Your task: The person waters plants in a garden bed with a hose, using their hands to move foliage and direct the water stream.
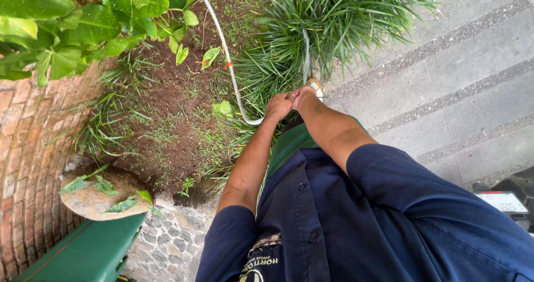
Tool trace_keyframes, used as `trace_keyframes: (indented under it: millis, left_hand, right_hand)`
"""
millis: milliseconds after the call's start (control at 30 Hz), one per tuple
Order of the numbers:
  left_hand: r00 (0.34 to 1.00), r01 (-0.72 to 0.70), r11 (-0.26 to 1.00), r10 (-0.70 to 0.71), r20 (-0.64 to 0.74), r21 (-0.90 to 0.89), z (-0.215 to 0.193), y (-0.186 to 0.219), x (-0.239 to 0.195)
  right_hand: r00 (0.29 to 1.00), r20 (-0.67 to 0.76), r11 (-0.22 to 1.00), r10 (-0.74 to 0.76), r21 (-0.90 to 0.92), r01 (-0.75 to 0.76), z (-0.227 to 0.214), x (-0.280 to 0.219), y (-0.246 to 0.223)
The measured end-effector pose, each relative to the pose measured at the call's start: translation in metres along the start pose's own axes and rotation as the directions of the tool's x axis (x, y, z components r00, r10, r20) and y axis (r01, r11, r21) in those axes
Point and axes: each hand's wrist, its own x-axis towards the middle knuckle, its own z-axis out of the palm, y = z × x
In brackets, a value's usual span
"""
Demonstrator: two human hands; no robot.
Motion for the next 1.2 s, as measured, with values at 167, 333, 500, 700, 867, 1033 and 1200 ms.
trace_keyframes:
  millis: [167,333,500,700,867,1033,1200]
  left_hand:
    - [0.991,-0.077,0.997,0.079,0.11,-0.025,0.018,0.008,0.02]
    - [0.991,-0.124,0.992,0.123,0.044,0.034,0.053,0.008,0.044]
    - [0.98,-0.074,0.997,0.068,0.185,0.023,0.052,0.009,0.033]
    - [0.964,0.068,0.997,-0.054,0.26,-0.043,0.036,0.028,0.005]
    - [0.959,0.017,0.987,0.029,0.282,-0.159,0.038,0.043,0.001]
    - [0.948,-0.012,0.992,0.051,0.315,-0.124,0.051,0.036,0.022]
    - [0.952,-0.047,0.99,0.084,0.294,-0.132,0.057,0.03,0.028]
  right_hand:
    - [0.997,0.037,0.993,-0.073,0.097,0.069,-0.015,-0.006,-0.02]
    - [0.992,0.1,0.996,-0.079,0.036,0.076,-0.024,-0.011,-0.04]
    - [0.994,0.088,0.996,-0.066,0.066,0.061,-0.036,-0.009,-0.028]
    - [0.994,0.098,0.999,-0.042,0.001,0.042,-0.043,-0.012,-0.022]
    - [0.992,0.114,0.996,-0.059,-0.057,0.066,-0.042,-0.02,-0.037]
    - [0.993,0.104,0.992,-0.055,-0.107,0.066,-0.053,-0.022,-0.038]
    - [0.994,0.102,0.987,-0.05,-0.145,0.065,-0.06,-0.026,-0.041]
